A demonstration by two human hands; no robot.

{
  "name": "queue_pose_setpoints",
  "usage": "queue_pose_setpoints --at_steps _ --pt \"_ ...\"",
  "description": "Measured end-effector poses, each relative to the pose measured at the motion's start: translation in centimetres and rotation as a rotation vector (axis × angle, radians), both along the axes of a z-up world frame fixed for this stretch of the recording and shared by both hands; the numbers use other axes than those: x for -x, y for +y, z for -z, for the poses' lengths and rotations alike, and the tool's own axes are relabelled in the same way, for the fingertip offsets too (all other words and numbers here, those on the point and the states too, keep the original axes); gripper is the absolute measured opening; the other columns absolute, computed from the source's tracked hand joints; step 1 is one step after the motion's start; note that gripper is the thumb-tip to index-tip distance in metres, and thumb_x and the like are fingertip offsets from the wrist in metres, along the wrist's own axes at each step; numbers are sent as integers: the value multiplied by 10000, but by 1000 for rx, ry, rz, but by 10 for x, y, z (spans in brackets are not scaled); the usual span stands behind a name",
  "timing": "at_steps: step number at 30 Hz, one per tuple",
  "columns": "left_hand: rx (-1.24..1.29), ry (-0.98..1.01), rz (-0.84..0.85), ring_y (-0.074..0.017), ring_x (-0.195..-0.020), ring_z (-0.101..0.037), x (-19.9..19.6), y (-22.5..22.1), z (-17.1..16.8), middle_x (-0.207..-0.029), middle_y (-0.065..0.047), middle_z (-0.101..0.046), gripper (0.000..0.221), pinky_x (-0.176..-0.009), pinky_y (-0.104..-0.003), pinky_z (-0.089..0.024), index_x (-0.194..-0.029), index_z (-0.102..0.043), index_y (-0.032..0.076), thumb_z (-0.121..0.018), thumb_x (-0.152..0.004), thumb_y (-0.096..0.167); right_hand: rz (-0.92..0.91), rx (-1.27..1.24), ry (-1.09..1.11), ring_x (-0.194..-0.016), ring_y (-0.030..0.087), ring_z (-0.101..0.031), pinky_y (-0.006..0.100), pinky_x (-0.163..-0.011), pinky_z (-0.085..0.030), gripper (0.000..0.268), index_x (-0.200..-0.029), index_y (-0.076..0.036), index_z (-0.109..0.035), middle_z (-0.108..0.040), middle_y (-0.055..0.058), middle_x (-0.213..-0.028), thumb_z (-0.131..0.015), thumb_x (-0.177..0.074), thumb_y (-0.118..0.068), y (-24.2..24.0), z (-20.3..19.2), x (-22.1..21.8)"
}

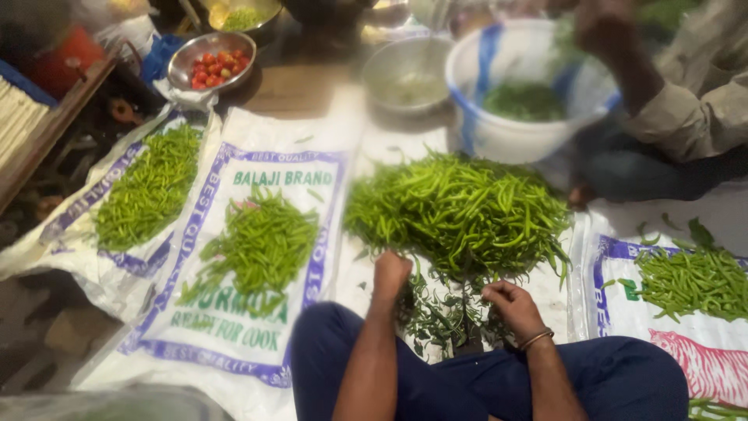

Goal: The person sits cross-legged on the floor and manually trims the stems off a large pile of green chilies. They pick up individual chilies, snap off the stems, and place the trimmed vegetables into a white bucket. A second person is visible in the background performing a similar task.

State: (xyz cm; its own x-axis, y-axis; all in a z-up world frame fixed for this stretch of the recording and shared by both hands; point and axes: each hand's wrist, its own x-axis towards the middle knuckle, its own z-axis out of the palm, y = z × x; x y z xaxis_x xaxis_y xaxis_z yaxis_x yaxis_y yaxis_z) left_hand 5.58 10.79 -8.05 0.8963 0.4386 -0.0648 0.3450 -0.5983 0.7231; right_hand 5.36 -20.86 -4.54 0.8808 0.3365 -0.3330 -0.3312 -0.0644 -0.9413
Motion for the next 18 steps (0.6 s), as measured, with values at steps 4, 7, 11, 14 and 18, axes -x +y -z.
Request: queue_pose_setpoints --at_steps 4,7,11,14,18 --pt "766 98 128 -125 -558 -602 32 -60 -57 -769 -93 -722 240 -472 -266 -474 -1004 -713 -16 -711 -884 192 -197 -152 76 -796 30 -687 216 -682 -551 486 -1281 -153 -650 -775 -52 -940 -738 -803 -134 22 -43 17" --pt "743 78 213 -87 -571 -578 45 -92 -80 -782 -76 -693 363 -470 -247 -437 -1085 -734 -83 -798 -915 231 -100 -23 -40 -604 87 -565 265 -543 -461 380 -1245 -52 -727 -709 23 -784 -740 -874 -135 38 -40 20" --pt "934 -41 107 -67 -554 -578 41 -98 -90 -820 -47 -735 358 -464 -217 -443 -1207 -729 -14 -728 -933 217 -112 184 -108 -620 64 -609 244 -561 -489 267 -1119 -8 -779 -786 29 -824 -719 -914 -168 20 -26 13" --pt "1006 -47 169 -66 -542 -563 41 -101 -89 -815 -39 -732 356 -456 -214 -427 -1228 -712 24 -730 -909 181 -172 252 -151 -683 67 -661 235 -616 -522 263 -1087 -10 -792 -806 38 -838 -721 -917 -197 10 -21 12" --pt "875 -31 193 -59 -562 -596 47 -104 -90 -812 -30 -737 330 -486 -216 -470 -1177 -746 -13 -748 -905 173 -213 258 -88 -711 129 -662 286 -647 -525 269 -1076 -18 -794 -803 83 -852 -714 -904 -208 11 -21 13"
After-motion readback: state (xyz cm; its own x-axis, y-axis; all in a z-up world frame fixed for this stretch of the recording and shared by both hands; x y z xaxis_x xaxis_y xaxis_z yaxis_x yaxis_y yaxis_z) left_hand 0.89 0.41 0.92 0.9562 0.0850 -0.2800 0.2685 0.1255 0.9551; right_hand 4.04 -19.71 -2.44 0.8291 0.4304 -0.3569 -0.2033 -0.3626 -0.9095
